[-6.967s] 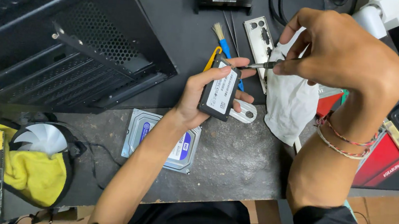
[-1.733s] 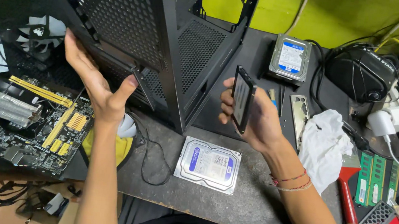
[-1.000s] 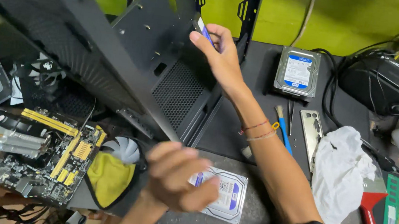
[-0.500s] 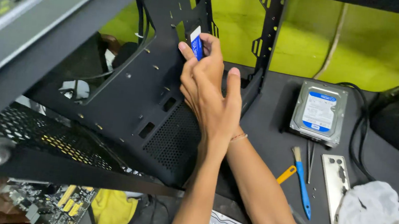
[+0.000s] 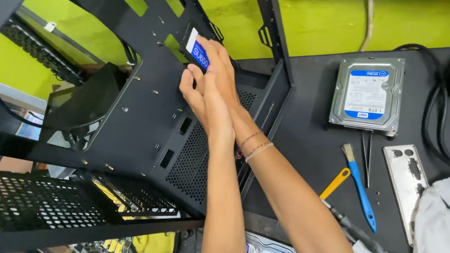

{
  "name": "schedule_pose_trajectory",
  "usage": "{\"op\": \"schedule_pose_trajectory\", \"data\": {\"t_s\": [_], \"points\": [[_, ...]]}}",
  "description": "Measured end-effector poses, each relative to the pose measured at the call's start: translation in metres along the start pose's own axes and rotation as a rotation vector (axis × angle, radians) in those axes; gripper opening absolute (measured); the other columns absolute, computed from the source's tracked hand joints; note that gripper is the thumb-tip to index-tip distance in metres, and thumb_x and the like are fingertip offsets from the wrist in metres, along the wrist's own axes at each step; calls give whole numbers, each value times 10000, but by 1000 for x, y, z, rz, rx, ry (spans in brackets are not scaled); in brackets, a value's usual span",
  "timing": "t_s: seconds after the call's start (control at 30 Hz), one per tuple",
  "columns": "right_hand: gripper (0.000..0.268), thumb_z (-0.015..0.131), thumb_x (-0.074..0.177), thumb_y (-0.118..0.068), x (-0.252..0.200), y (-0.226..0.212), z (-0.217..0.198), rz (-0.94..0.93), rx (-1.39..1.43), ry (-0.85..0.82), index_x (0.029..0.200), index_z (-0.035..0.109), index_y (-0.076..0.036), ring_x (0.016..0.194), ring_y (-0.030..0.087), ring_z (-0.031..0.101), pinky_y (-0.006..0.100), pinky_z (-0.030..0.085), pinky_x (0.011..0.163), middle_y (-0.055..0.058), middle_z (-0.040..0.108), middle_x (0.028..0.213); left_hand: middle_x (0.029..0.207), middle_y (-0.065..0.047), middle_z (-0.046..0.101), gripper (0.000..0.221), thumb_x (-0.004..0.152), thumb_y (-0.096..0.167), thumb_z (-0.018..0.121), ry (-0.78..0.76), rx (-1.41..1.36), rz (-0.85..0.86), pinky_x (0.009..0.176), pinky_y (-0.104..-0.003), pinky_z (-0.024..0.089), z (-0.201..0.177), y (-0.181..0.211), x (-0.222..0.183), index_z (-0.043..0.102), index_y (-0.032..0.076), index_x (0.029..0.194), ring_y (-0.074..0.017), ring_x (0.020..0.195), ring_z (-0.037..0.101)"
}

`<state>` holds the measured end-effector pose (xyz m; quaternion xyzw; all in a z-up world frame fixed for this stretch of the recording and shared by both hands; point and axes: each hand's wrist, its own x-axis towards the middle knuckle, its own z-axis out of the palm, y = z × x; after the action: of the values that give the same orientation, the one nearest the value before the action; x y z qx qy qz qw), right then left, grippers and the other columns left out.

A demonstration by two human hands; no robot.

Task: Installing a solid state drive into a desktop computer case using a screwdriver

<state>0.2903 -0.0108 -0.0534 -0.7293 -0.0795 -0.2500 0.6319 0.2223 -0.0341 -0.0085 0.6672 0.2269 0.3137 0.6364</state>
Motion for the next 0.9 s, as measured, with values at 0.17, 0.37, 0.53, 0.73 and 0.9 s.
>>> {"op": "schedule_pose_trajectory", "data": {"t_s": [0.17,0.37,0.53,0.73,0.9], "points": [[493,466,826,-303,7,19,8,-15,23,-106,1301,339,-328,1199,271,394,339,360,998,42,314,1308,1238,-111,463,563,717,281,623,-44,-134,-33,980,-304,340,-4,21,-8,448,87,1215,-210,1177,434],[620,386,796,-162,1,-18,-19,-44,-95,-278,1356,148,-279,1072,334,360,379,342,896,146,223,1329,1169,-45,494,596,697,207,486,-32,-315,-276,825,-260,416,-8,48,-14,378,86,1271,-162,1015,516],[661,427,841,-169,-2,-25,-27,-96,-116,-305,1362,38,-284,936,452,446,448,372,777,198,158,1389,1132,-20,499,574,681,194,498,47,-368,-332,759,-263,436,-8,55,-19,422,107,1243,-150,954,530],[650,492,747,-103,-4,-31,-34,-103,88,-283,1315,180,-55,1258,396,239,459,251,1003,215,131,1388,1268,-160,442,553,722,163,458,53,-603,-297,949,-321,368,-10,42,-14,365,49,1254,-222,1163,445],[621,523,767,-105,-5,-35,-35,-99,120,-275,1309,220,-86,1284,369,220,452,239,1018,172,139,1405,1329,-128,374,595,683,262,455,-39,-851,-415,914,-345,349,-13,37,-12,346,123,1251,-229,1186,407]]}}
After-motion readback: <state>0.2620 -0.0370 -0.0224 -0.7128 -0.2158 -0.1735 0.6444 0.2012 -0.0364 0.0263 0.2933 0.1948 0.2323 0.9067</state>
